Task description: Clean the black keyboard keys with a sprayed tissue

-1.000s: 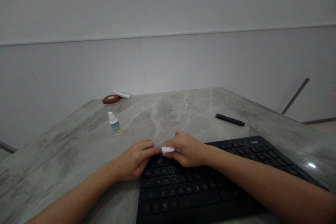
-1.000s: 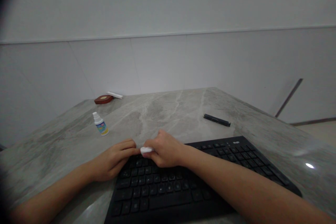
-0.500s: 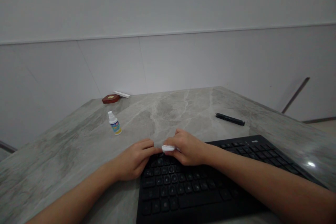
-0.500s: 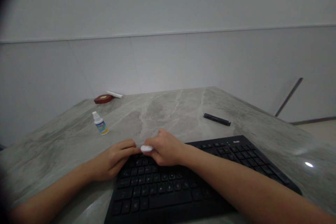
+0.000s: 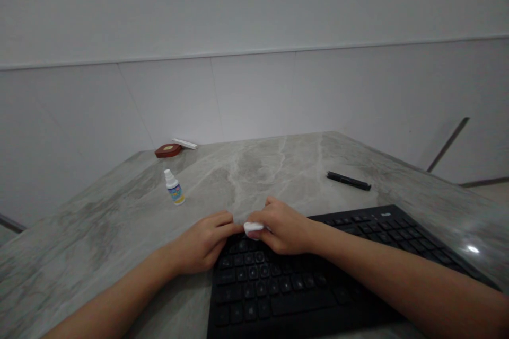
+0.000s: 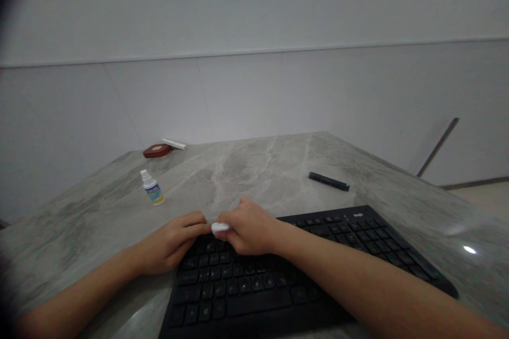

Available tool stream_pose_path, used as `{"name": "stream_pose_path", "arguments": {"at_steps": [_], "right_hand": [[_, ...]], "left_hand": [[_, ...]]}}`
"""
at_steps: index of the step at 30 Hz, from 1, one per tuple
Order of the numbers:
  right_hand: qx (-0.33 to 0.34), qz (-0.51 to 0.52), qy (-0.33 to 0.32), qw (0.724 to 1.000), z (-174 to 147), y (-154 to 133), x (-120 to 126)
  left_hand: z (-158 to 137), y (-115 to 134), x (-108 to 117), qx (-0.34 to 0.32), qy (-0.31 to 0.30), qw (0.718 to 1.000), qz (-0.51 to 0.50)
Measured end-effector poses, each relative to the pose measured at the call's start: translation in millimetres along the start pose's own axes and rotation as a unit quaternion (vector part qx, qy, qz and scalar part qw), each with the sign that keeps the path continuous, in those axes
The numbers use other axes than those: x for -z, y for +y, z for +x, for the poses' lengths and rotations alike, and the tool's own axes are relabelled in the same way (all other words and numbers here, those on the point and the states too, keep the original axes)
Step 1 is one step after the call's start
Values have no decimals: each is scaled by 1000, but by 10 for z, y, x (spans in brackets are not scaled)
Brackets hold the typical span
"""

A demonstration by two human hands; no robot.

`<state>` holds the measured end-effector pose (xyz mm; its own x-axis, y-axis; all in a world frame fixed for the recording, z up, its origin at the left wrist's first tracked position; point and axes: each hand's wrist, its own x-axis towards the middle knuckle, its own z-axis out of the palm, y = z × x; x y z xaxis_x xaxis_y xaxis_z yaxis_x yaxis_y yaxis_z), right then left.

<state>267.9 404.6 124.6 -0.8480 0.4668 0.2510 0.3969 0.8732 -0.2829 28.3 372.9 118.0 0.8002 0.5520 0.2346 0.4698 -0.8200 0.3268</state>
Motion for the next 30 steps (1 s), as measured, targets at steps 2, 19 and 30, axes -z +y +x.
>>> {"name": "stream_pose_path", "arguments": {"at_steps": [2, 19, 30], "right_hand": [[-30, -11, 18, 999, 0, 6, -6], [-50, 12, 13, 999, -8, 35, -9], [-51, 33, 12, 998, -22, 44, -4]], "left_hand": [[-3, 7, 5, -4, 3, 1000, 2], [-15, -14, -1, 0, -8, 1000, 1], [-19, 7, -4, 11, -10, 1000, 10]]}}
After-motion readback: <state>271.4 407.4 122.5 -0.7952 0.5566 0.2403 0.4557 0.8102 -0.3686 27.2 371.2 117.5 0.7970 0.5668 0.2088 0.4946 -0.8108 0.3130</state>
